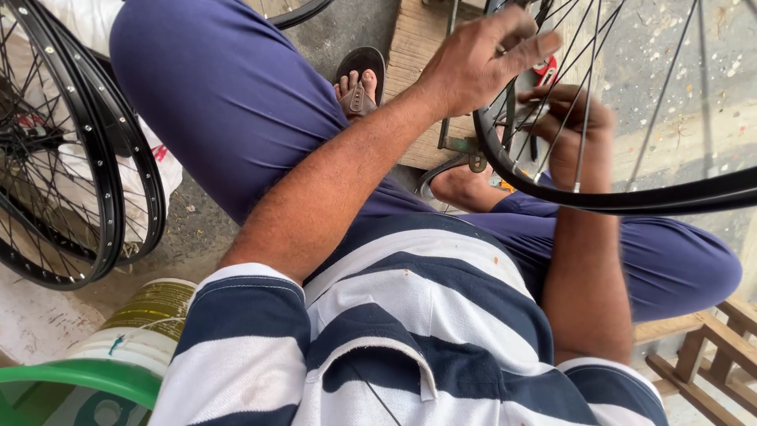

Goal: The person sits cross-legged and uses a spoke wrench to tighten the nipples on a bicycle wheel rim. They rotate the wheel to access different spokes and continue tightening them one by one.

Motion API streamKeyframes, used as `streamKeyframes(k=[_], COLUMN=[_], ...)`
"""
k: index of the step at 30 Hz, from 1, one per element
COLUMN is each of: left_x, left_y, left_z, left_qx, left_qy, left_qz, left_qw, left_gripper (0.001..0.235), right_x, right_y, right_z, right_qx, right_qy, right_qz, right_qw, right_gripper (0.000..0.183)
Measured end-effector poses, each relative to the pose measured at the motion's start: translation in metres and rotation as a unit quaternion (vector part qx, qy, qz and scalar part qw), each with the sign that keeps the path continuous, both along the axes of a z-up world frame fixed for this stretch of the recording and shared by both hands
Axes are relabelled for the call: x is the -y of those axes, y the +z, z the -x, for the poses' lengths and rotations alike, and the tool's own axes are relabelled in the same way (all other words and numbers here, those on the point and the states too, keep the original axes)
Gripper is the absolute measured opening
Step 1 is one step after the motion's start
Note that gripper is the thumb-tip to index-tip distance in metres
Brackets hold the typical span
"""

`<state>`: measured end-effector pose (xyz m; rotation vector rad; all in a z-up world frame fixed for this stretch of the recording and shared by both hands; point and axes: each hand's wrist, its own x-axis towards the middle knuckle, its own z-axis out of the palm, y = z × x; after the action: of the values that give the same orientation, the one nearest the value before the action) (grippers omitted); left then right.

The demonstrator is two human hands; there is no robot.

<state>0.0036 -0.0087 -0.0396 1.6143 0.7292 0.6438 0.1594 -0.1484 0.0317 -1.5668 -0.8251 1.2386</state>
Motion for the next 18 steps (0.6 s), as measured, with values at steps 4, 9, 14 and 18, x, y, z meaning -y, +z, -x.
streamKeyframes(k=[4,9,14,18], left_x=[0.007,0.008,0.008,0.009], left_y=[0.001,0.003,0.007,0.005], left_z=[0.004,0.006,0.004,0.004], left_qx=[-0.024,-0.089,-0.082,-0.090], left_qy=[0.014,-0.051,-0.045,-0.043], left_qz=[-0.073,-0.026,-0.033,-0.033], left_qw=[0.997,0.994,0.995,0.994], left_gripper=[0.079,0.069,0.068,0.066], right_x=[-0.012,-0.011,-0.010,-0.008], right_y=[-0.012,-0.002,0.015,0.018], right_z=[0.015,0.026,0.014,0.008], right_qx=[-0.050,0.119,0.166,0.140], right_qy=[0.033,0.073,0.123,0.143], right_qz=[0.000,0.028,0.094,0.098], right_qw=[0.998,0.990,0.974,0.975], right_gripper=[0.021,0.020,0.023,0.029])
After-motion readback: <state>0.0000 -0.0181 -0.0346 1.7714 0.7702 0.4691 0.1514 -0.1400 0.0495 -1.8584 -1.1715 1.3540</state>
